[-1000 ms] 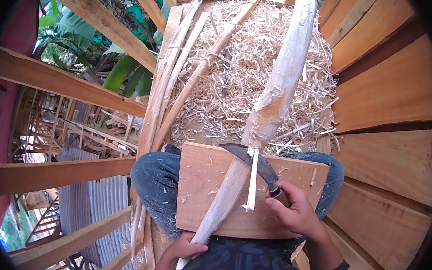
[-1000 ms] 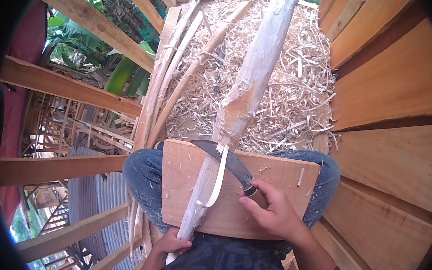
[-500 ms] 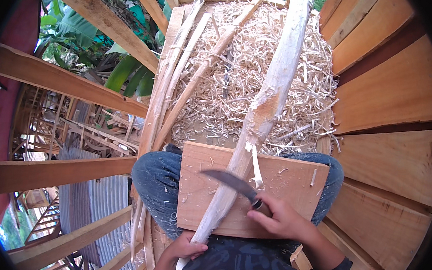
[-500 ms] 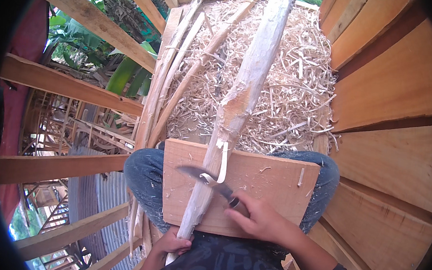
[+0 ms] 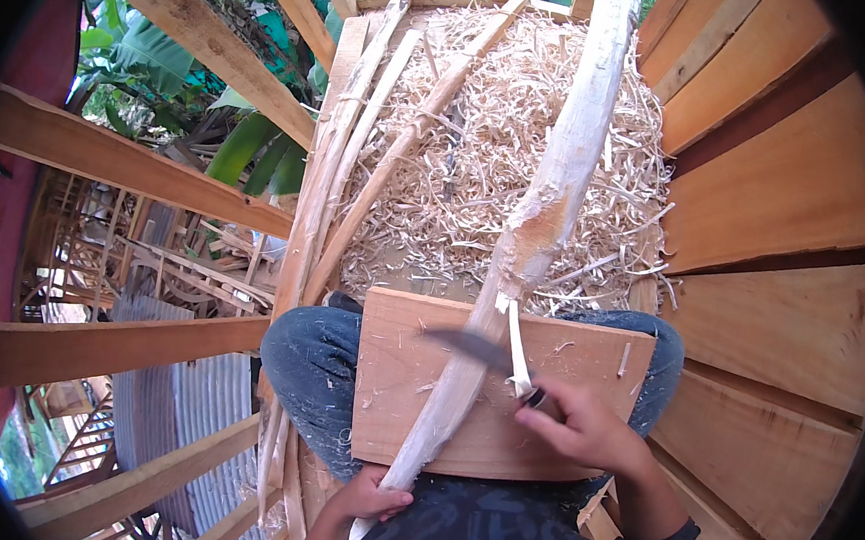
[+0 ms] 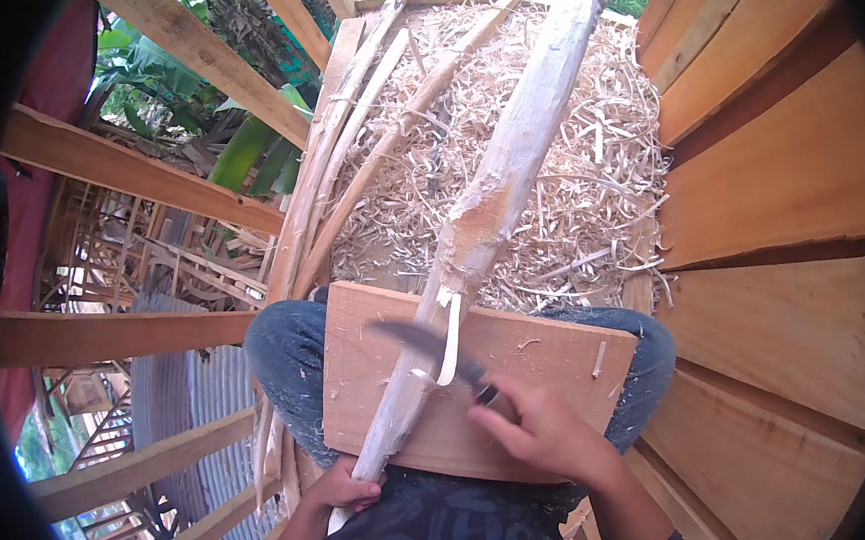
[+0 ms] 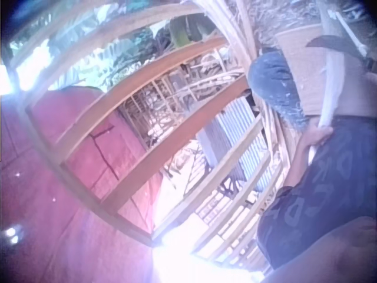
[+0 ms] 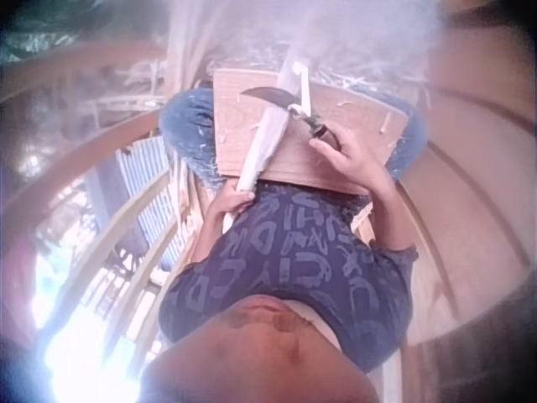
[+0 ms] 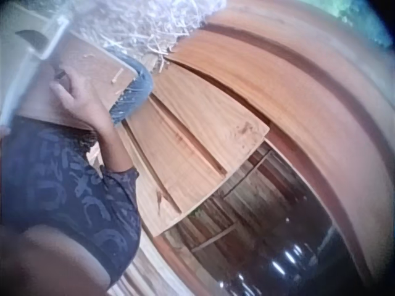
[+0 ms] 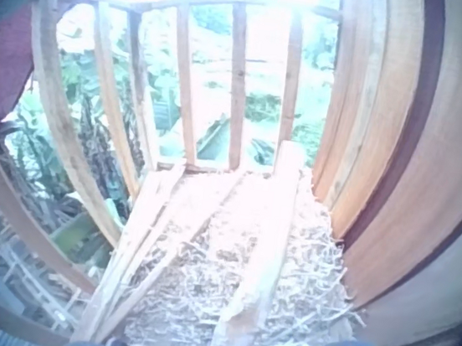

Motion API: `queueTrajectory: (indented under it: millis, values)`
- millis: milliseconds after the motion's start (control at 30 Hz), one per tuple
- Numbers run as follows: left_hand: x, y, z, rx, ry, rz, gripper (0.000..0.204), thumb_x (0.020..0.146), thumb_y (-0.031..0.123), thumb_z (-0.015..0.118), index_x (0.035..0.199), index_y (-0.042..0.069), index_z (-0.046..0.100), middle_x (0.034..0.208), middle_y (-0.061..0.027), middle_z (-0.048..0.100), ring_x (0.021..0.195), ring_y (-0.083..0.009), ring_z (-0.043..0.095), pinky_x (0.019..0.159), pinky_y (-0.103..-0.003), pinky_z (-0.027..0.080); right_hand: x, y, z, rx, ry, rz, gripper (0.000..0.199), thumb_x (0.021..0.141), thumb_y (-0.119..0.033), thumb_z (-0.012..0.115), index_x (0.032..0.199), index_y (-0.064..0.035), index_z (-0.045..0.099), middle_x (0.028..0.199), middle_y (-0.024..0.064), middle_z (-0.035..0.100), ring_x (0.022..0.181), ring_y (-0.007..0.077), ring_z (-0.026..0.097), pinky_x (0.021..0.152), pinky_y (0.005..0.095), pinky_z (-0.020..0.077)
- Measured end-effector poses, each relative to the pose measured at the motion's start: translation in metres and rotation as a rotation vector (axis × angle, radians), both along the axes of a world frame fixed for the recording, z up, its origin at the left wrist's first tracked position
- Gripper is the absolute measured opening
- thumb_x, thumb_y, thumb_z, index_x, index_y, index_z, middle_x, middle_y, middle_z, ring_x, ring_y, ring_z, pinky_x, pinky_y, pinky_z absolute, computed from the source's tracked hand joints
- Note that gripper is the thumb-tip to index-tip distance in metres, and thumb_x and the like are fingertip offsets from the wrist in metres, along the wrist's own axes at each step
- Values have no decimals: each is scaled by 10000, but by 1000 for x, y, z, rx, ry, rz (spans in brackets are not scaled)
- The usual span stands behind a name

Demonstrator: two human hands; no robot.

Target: The person sits cross-legged on a wooden floor and uses a curved knife to shave a long piece of wood. They hold the wood with their left hand and repeatedly scrape the knife along its length, producing wood shavings that accumulate on the floor.

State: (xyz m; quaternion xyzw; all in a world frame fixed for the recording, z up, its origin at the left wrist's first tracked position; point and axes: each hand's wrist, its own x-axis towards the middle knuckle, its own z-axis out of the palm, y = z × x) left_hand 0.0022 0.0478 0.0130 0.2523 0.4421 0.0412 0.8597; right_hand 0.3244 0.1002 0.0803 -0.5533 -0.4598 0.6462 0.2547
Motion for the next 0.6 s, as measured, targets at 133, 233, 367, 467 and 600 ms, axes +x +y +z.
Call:
queueTrajectory:
  millis: [133,233,367,467,600]
  values:
    - [-3,-2,-6,12,-40,14,166,815,136,650,754,35,534,578,2,491,442,-70,454,405,-224,369,4,8,2,-48,37,184,204,856,-116,576,999,28,566,737,48,588,678,85,534,605,256,432]
    - [1,-1,-2,10,8,-4,169,813,146,655,763,32,540,581,2,499,443,-70,458,409,-223,370,10,9,7,-71,108,-350,214,846,-102,586,995,50,571,766,35,594,714,83,534,638,241,433]
    - [1,1,-5,3,12,-18,176,812,159,660,776,29,547,581,3,502,444,-71,462,413,-222,369,0,-6,-14,265,-117,-344,226,824,-112,617,987,35,562,687,49,601,587,139,570,539,260,444]
    - [-4,-2,-9,0,-26,-14,176,814,158,658,786,25,546,581,2,499,443,-73,463,413,-223,369,-4,-9,-14,329,-341,-276,245,816,-124,627,1000,16,547,664,128,603,544,238,607,502,308,454]
    - [-2,-1,-9,20,-83,19,174,815,152,653,798,20,542,580,0,493,443,-75,462,413,-226,371,-8,-11,-19,391,-407,-271,295,813,-139,638,1041,6,521,704,185,606,609,295,632,530,340,471]
